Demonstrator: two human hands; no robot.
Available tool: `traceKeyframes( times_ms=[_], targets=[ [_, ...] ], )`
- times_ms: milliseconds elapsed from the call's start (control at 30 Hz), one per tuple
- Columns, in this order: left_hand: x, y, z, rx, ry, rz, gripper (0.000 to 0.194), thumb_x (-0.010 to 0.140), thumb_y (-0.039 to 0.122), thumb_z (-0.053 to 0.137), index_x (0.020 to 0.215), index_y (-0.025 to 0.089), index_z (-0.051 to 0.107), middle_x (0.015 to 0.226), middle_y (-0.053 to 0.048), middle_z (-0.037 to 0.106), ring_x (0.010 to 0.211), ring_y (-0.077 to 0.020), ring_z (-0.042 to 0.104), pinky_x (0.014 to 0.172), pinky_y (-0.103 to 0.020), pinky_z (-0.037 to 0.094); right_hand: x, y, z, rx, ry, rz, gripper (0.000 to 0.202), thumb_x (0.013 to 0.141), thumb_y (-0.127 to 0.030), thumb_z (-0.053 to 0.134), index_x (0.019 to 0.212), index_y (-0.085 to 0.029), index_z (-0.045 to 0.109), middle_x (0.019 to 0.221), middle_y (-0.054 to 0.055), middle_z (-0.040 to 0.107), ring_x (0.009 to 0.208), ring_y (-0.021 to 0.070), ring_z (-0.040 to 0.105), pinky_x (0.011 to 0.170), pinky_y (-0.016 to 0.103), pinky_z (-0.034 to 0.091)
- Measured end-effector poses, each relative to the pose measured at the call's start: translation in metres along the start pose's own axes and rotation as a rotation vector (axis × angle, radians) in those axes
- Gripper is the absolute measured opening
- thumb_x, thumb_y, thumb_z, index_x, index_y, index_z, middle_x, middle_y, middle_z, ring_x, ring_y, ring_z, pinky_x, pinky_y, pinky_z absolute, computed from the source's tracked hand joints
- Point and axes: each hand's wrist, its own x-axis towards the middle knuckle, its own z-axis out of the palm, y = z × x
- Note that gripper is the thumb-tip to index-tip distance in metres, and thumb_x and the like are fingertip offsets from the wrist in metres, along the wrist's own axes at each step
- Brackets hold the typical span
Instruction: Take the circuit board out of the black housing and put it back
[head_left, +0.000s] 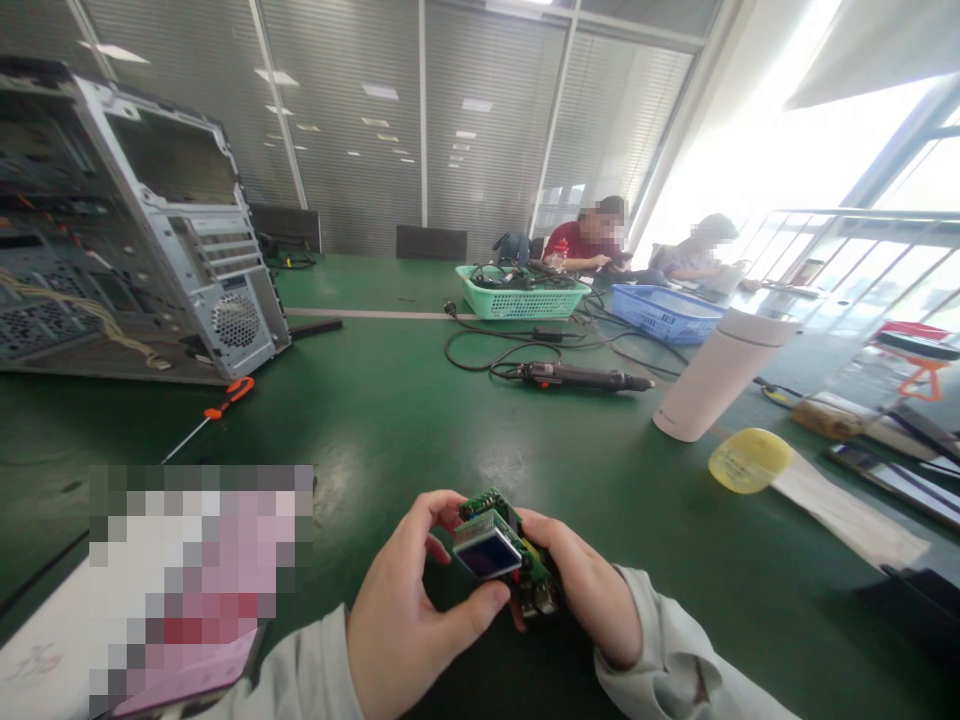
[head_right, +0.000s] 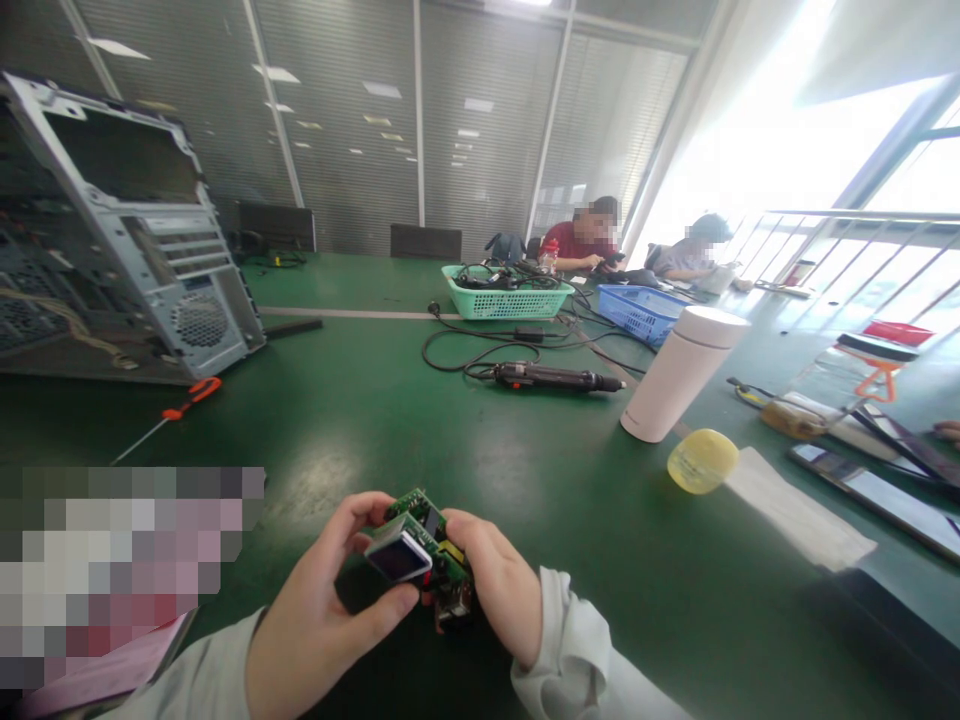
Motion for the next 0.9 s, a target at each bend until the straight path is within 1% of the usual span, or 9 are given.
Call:
traceKeyframes(
  times_ms=[100,200,267,367,500,567,767,833,900],
  targets=[
    [0.001,0.001,-0.001,-0.017,0.001,0.004,0.043,0.065,0.029,0.066,0.104,0.024,0.051,0.094,-0.004,0.064,0.086,-0.0256,0.063,0.074,-0.039,0.050,-0.001,0.002,-0.002,-0.066,0.031,-0.076,0.059,0.086,-0.062,0.044,0.109,-0.011,0.061,0.079,0.007,0.060,0.067,0.0221,0.060,0.058,0.030,0.054],
    [0.002,0.000,-0.001,-0.021,-0.011,0.000,0.043,0.064,0.029,0.068,0.103,0.024,0.050,0.094,-0.003,0.063,0.085,-0.0247,0.062,0.075,-0.039,0.049,-0.002,0.002,-0.004,-0.229,0.113,-0.244,0.051,0.087,-0.059,0.046,0.099,-0.014,0.067,0.095,0.009,0.062,0.091,0.0262,0.060,0.076,0.032,0.054],
    [0.002,-0.001,-0.001,-0.012,-0.019,-0.008,0.043,0.064,0.029,0.070,0.102,0.025,0.050,0.094,-0.003,0.063,0.086,-0.0251,0.062,0.075,-0.039,0.048,-0.002,0.000,-0.004,-0.318,0.122,-0.313,0.049,0.089,-0.057,0.044,0.094,-0.015,0.068,0.098,0.008,0.062,0.098,0.0263,0.057,0.084,0.033,0.052],
    [0.001,-0.002,-0.001,0.013,-0.032,-0.028,0.044,0.065,0.031,0.071,0.102,0.025,0.051,0.095,-0.003,0.063,0.083,-0.0251,0.062,0.075,-0.040,0.048,-0.002,0.000,-0.003,-0.361,0.114,-0.314,0.050,0.092,-0.055,0.039,0.094,-0.014,0.068,0.098,0.008,0.063,0.098,0.0257,0.057,0.086,0.033,0.050],
    [-0.001,-0.001,0.000,0.024,-0.032,-0.029,0.041,0.066,0.030,0.070,0.103,0.025,0.052,0.095,-0.003,0.064,0.081,-0.0245,0.062,0.075,-0.040,0.048,-0.003,0.005,-0.003,-0.351,0.188,-0.308,0.052,0.093,-0.056,0.037,0.099,-0.014,0.069,0.106,0.009,0.062,0.104,0.0268,0.055,0.092,0.035,0.048],
    [-0.002,-0.001,0.000,0.026,-0.025,-0.020,0.041,0.067,0.029,0.070,0.103,0.025,0.052,0.094,-0.003,0.065,0.081,-0.0244,0.062,0.074,-0.040,0.048,-0.002,0.009,-0.004,-0.347,0.173,-0.293,0.053,0.093,-0.057,0.037,0.102,-0.015,0.068,0.108,0.009,0.061,0.105,0.0271,0.055,0.095,0.037,0.047],
    [0.000,-0.001,0.000,0.027,-0.005,-0.028,0.039,0.066,0.030,0.071,0.101,0.025,0.054,0.093,-0.003,0.066,0.083,-0.0252,0.062,0.073,-0.038,0.048,0.004,0.024,-0.005,-0.308,0.246,-0.294,0.059,0.091,-0.064,0.038,0.105,-0.015,0.069,0.112,0.009,0.061,0.106,0.0286,0.055,0.096,0.038,0.047],
    [0.002,0.000,0.000,0.018,-0.001,-0.024,0.039,0.065,0.030,0.071,0.100,0.025,0.054,0.092,-0.003,0.066,0.084,-0.0254,0.063,0.072,-0.038,0.047,0.004,0.023,-0.005,-0.305,0.236,-0.288,0.058,0.091,-0.064,0.039,0.106,-0.015,0.068,0.112,0.009,0.060,0.107,0.0282,0.055,0.096,0.037,0.047],
    [0.003,0.001,-0.001,0.009,-0.003,-0.014,0.039,0.065,0.029,0.071,0.100,0.025,0.054,0.092,-0.003,0.066,0.085,-0.0253,0.063,0.072,-0.037,0.047,0.002,0.018,-0.004,-0.315,0.185,-0.293,0.055,0.093,-0.059,0.039,0.107,-0.015,0.067,0.111,0.009,0.061,0.106,0.0271,0.055,0.094,0.036,0.047]
  ],
)
